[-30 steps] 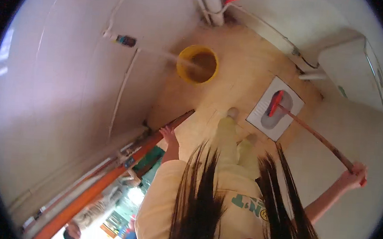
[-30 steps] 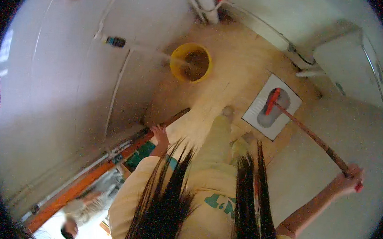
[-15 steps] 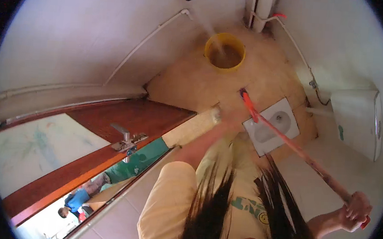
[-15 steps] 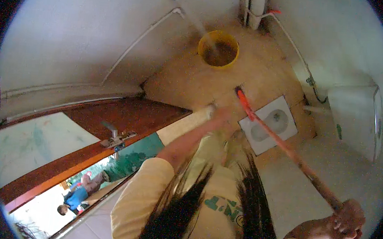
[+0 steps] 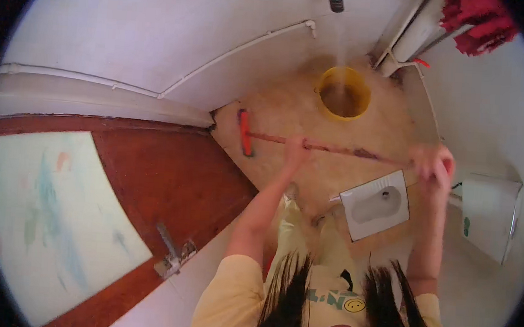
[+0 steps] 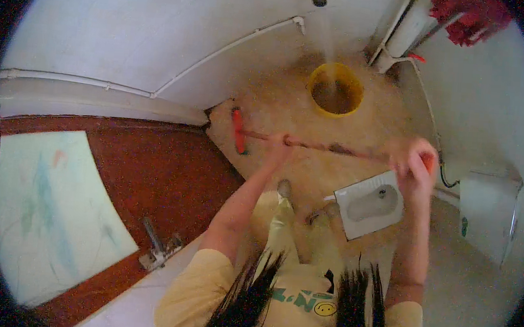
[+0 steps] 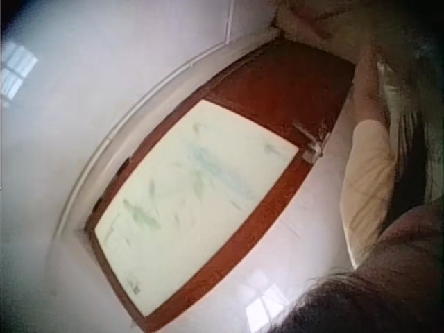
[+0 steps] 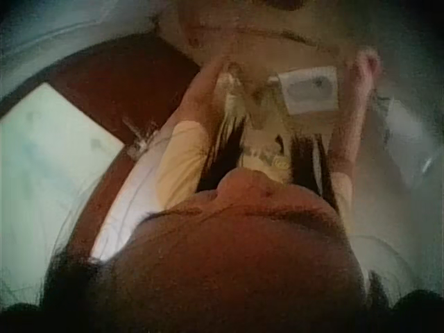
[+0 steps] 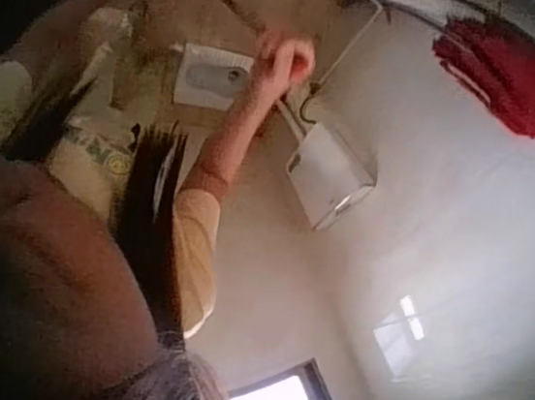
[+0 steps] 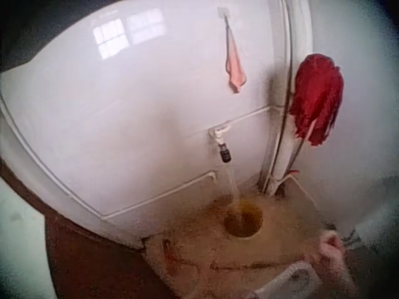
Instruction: The person washes a pot, a glass lid, a cutting board, and a wooden spatula under a running tap, then places them on the counter. They then pour water from a yellow bucket onto the floor and scrub the floor with a long-handled brush.
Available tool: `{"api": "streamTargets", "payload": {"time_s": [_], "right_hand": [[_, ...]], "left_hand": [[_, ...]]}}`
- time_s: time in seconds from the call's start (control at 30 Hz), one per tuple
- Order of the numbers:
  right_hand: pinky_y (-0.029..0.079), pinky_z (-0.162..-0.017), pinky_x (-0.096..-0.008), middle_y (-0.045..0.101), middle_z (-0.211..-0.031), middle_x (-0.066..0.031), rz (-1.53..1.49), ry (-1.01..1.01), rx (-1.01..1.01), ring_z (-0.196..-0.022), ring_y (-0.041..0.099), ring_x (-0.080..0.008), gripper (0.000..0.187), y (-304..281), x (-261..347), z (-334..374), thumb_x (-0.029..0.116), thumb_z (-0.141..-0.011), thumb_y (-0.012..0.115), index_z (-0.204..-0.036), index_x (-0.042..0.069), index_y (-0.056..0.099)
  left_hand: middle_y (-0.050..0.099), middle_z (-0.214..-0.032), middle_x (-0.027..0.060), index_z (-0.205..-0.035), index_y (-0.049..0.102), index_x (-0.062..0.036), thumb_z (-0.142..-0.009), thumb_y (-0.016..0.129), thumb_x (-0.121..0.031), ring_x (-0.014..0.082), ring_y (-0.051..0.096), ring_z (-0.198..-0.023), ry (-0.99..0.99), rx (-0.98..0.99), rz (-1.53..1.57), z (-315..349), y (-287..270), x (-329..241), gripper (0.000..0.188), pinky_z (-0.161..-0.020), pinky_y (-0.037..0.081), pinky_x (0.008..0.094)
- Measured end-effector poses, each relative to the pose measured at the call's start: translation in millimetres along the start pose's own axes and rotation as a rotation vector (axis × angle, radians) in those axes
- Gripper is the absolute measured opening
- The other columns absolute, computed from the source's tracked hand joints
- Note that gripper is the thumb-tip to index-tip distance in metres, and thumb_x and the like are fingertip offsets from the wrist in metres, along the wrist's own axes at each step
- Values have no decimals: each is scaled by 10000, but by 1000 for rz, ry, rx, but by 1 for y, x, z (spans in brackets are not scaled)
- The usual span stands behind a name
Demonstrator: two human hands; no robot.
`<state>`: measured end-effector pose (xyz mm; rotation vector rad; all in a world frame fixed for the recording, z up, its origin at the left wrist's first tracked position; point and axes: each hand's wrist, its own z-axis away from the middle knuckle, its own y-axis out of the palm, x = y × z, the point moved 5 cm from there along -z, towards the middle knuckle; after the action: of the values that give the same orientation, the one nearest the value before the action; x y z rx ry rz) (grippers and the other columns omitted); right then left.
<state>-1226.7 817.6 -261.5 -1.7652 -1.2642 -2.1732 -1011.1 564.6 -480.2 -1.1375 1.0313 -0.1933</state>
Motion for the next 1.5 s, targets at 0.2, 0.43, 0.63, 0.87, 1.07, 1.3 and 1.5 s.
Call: {"api": "streamTargets", "payload": {"time_s": [0.2,0.43,0.63,0.87,1.07,1.3,1.5], "right_hand": [[395,-636,-304,395,-583,-9,-207,56,53,-584,411,-137,173,89,-211,-55,85,-801,510,-647,84,431],[410,-662,-333,326,-563,10,55,-46,-348,-517,323,-126,169,0,-162,32,166,-774,546,-676,75,442],[402,-703,-345,337,-573,-5,182,-153,-476,-580,390,-147,280,1,-34,151,220,-834,510,-621,110,365],[341,-888,-436,443,-675,-24,442,-152,-572,-693,433,-178,304,18,-105,228,251,-854,515,-629,85,396],[292,-908,-523,458,-637,-29,381,-89,-583,-705,451,-216,276,57,-133,290,247,-785,596,-638,92,423],[370,-843,-499,404,-535,-13,674,-118,-666,-610,442,-192,289,64,20,402,234,-817,540,-603,87,412],[402,-657,-411,367,-521,-15,782,-308,-910,-538,390,-164,302,-12,142,511,211,-821,516,-577,91,385]], "left_hand": [[594,-685,117,-720,615,-70,-656,608,-101,297,567,-694,-104,-281,-199,-64,-14,203,72,-726,394,442],[569,-651,149,-656,600,-57,-579,641,-126,331,559,-682,260,162,-57,-59,84,125,111,-635,423,429],[597,-676,126,-709,663,-137,-649,580,-172,297,586,-697,572,616,157,0,113,-7,109,-608,444,441],[592,-666,113,-715,654,-121,-632,607,-178,290,577,-667,847,538,94,-23,103,2,112,-594,446,419],[576,-644,125,-675,609,-108,-567,646,-118,312,565,-640,931,687,165,36,156,37,114,-567,428,414],[565,-653,159,-692,571,-56,-594,616,-139,339,564,-666,873,1025,288,225,143,-103,136,-570,412,447],[581,-707,165,-689,569,-43,-622,587,-84,333,576,-720,661,926,442,312,177,-208,81,-580,419,458]]}}
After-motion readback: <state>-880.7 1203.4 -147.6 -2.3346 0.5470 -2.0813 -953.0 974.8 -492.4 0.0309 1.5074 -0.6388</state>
